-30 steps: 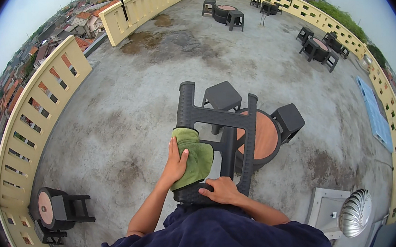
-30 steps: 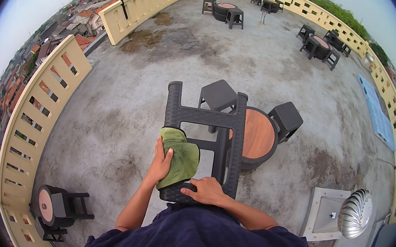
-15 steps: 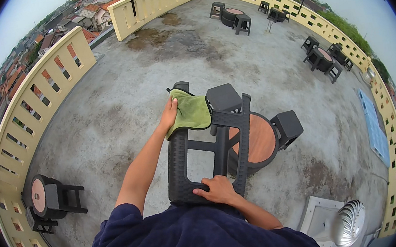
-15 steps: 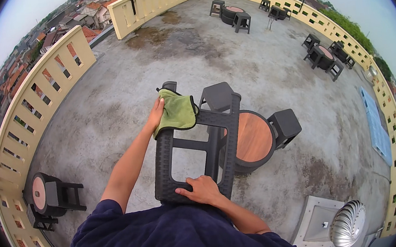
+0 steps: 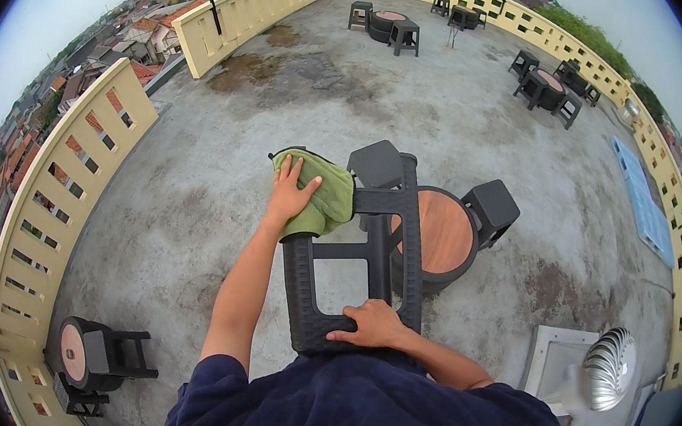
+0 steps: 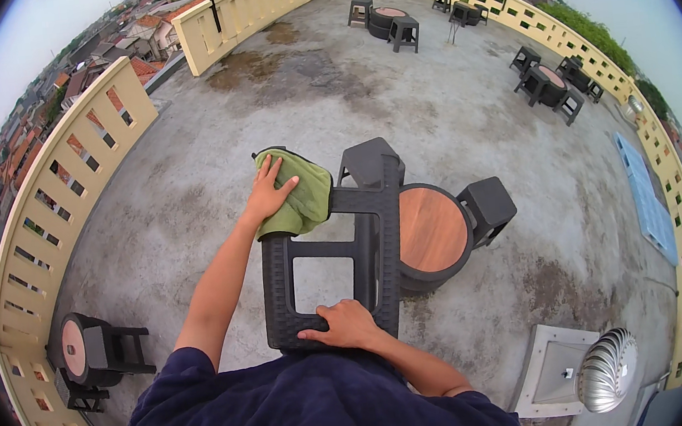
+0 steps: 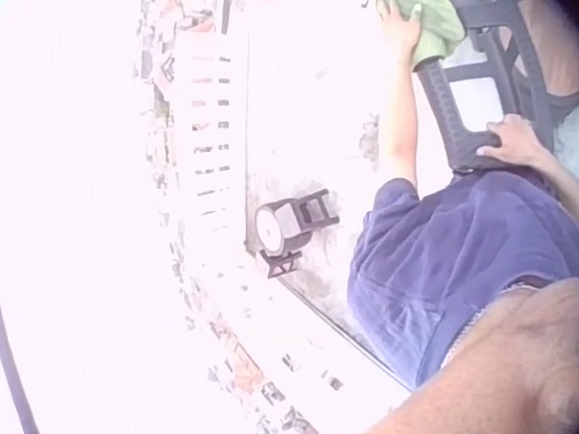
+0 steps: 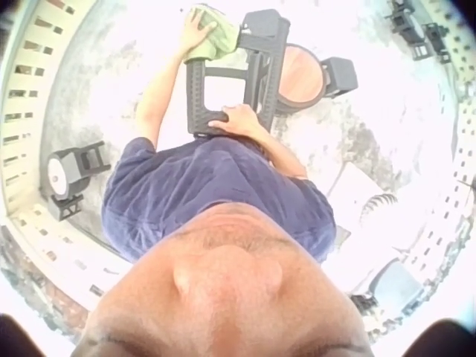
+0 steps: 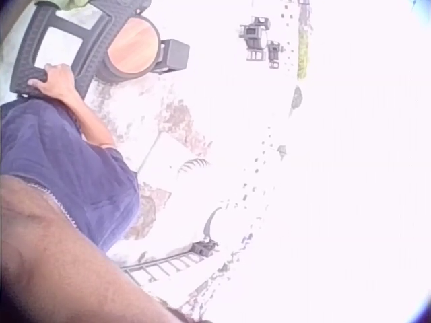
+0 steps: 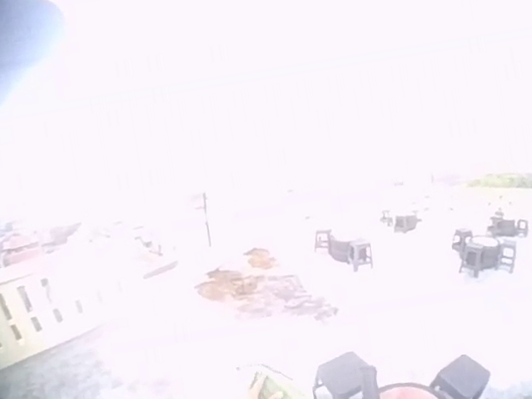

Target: Cleaning a black plastic chair with a green cloth on a rooftop.

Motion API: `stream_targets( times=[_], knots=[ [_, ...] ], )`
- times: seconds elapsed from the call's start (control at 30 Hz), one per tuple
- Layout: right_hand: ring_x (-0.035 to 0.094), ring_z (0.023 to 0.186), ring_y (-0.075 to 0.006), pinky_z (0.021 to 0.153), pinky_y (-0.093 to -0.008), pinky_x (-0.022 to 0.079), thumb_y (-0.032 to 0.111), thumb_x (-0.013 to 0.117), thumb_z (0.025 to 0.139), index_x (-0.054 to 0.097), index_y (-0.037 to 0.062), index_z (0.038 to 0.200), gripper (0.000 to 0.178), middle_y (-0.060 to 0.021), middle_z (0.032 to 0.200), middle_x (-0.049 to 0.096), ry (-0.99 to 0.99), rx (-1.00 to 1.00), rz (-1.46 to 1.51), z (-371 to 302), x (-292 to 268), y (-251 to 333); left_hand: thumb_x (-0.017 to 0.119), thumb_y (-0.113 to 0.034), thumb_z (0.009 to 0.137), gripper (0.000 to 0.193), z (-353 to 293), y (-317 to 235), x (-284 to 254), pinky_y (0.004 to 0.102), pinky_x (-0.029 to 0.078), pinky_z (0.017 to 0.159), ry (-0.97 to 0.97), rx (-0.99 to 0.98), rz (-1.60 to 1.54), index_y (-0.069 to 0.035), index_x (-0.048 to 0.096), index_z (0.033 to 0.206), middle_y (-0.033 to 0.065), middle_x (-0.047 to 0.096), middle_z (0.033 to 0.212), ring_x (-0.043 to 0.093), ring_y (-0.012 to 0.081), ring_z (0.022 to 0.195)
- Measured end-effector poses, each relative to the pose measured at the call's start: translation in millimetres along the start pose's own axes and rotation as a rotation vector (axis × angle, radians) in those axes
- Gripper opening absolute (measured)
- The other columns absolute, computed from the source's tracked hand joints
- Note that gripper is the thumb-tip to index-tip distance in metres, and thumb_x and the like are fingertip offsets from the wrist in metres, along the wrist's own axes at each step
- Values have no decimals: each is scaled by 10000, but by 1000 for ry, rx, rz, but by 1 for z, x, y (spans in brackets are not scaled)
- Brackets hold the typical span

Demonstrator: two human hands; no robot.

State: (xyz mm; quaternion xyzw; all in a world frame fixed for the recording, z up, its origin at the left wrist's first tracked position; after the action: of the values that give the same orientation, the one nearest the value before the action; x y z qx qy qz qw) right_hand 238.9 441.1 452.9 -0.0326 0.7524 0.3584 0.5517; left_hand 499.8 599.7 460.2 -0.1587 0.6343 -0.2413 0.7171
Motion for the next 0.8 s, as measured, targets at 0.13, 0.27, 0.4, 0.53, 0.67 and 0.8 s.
stream_targets(
  times=[0.13, 0.27, 0.4, 0.53, 0.67, 0.8],
  knots=[
    [673, 730, -388, 724, -452, 532, 752, 490, 836, 676, 2, 920, 777, -214, 687, 657, -7, 12, -20, -8, 10, -6, 614, -559, 865, 853, -16, 21, 13, 499, 321, 1124, -114, -84, -412, -126, 293, 1526, 299, 209, 1546, 266, 444, 1423],
    [673, 721, -387, 723, -451, 534, 755, 496, 831, 681, 1, 933, 784, -221, 676, 651, -77, 31, -13, -19, 6, -14, 564, -525, 910, 781, -90, -54, 16, 535, 338, 1097, -40, 5, -5, -153, 277, 1534, 296, 187, 1557, 263, 435, 1428],
    [666, 680, -394, 696, -451, 538, 754, 509, 826, 662, -10, 884, 781, -225, 653, 640, -10, 4, -18, -17, -4, -3, 546, -519, 917, 757, -44, -48, 2, 530, 359, 1089, -28, -40, -125, -170, 278, 1533, 231, 188, 1581, 249, 457, 1424],
    [658, 669, -398, 688, -448, 537, 737, 507, 840, 649, -15, 857, 765, -224, 658, 642, -3, -95, -73, -11, 5, 7, 539, -516, 925, 765, 34, 20, -4, 484, 344, 1108, -125, -107, -241, -161, 252, 1540, 264, 227, 1556, 295, 445, 1405],
    [659, 693, -400, 704, -453, 534, 724, 503, 851, 650, -10, 853, 749, -225, 657, 642, 26, -95, -63, -14, 5, 13, 537, -504, 931, 771, 26, 57, 3, 451, 307, 1134, -194, -148, -499, -163, 224, 1548, 285, 270, 1528, 329, 427, 1394],
    [658, 656, -390, 687, -446, 537, 709, 528, 846, 650, -3, 836, 723, -209, 634, 636, -115, -48, -54, -23, 5, -9, 527, -466, 937, 660, -61, -13, 28, 511, 326, 1109, -76, -137, -310, -255, 311, 1524, 302, 249, 1530, 316, 479, 1383]
  ],
)
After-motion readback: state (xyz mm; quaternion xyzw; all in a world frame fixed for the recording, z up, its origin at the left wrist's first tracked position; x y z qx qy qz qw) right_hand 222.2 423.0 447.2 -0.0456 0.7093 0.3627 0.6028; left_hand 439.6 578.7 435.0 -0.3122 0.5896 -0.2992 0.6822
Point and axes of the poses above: each hand's wrist, its own z-axis towards the middle knuckle, its own x-axis out of the palm, y = z × x, the point moved 8 cm from there along z, towards the middle knuckle
